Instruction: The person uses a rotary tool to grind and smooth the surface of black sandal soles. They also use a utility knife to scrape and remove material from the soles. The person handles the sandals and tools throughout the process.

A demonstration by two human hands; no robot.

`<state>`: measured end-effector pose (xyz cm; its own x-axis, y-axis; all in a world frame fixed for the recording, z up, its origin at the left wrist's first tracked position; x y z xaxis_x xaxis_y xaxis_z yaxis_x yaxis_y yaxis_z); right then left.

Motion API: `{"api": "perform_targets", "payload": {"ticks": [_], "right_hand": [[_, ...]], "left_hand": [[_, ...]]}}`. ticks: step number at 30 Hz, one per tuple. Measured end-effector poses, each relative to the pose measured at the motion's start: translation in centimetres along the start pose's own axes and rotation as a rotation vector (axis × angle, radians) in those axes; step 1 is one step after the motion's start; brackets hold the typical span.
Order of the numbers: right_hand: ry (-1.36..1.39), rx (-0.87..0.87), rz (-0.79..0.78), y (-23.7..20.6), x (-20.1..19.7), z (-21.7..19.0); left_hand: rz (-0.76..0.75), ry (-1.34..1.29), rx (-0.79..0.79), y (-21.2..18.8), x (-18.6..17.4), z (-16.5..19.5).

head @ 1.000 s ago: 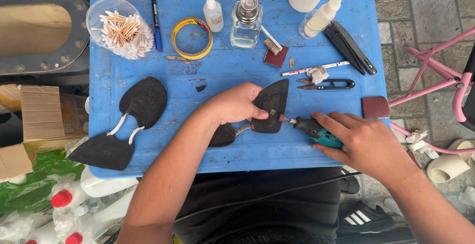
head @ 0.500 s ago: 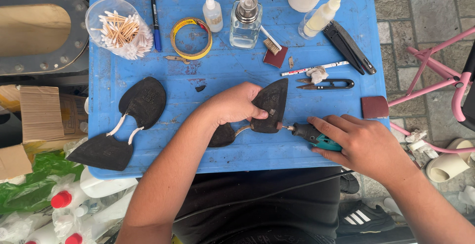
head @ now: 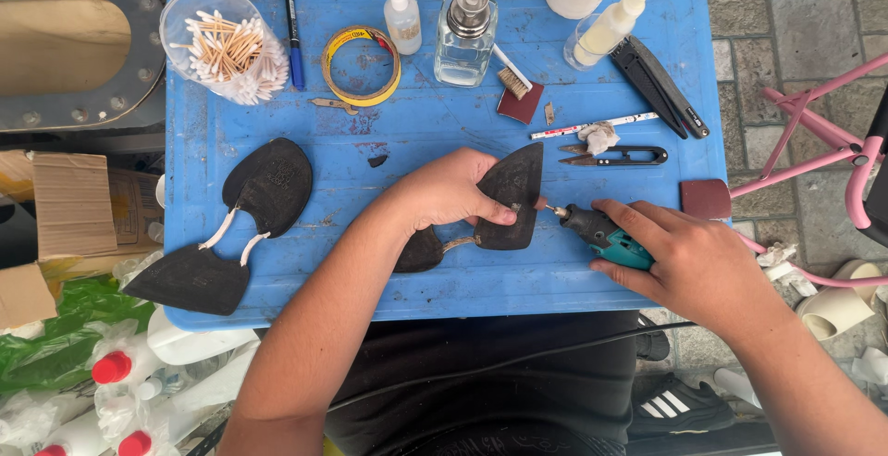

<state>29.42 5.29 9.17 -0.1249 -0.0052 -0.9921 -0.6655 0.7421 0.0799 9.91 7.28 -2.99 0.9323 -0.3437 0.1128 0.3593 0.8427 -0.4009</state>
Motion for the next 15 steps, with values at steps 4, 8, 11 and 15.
{"api": "perform_targets", "payload": {"ticks": [4, 8, 11, 15], "right_hand": [[-0.044, -0.009, -0.025, 0.0, 0.2, 0.1], [-0.034, -0.029, -0.017, -0.1, 0.1, 0.0], [-0.016, -0.047, -0.019, -0.1, 0.2, -0.3], [0.038, -0.102, 0.012, -0.1, -0.2, -0.7]], "left_hand": [[0.049, -0.01, -0.028, 0.4, -0.1, -0.7], [0.107, 0.088, -0.045, 0.7, -0.5, -1.3], [0.113, 0.095, -0.04, 0.6, -0.6, -1.4], [0.12, 0.096, -0.039, 0.6, -0.6, -1.4]]}}
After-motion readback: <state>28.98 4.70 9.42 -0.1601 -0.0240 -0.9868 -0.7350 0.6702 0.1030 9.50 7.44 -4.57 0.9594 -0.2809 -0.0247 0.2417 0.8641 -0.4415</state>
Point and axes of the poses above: each hand's wrist, its own y-axis towards the middle knuckle, its own x-axis out of the palm, z = x × y, the point moved 7 cm from there along y, towards the middle knuckle, and after that the axes turned 9 degrees about z, right-handed, at the moved point
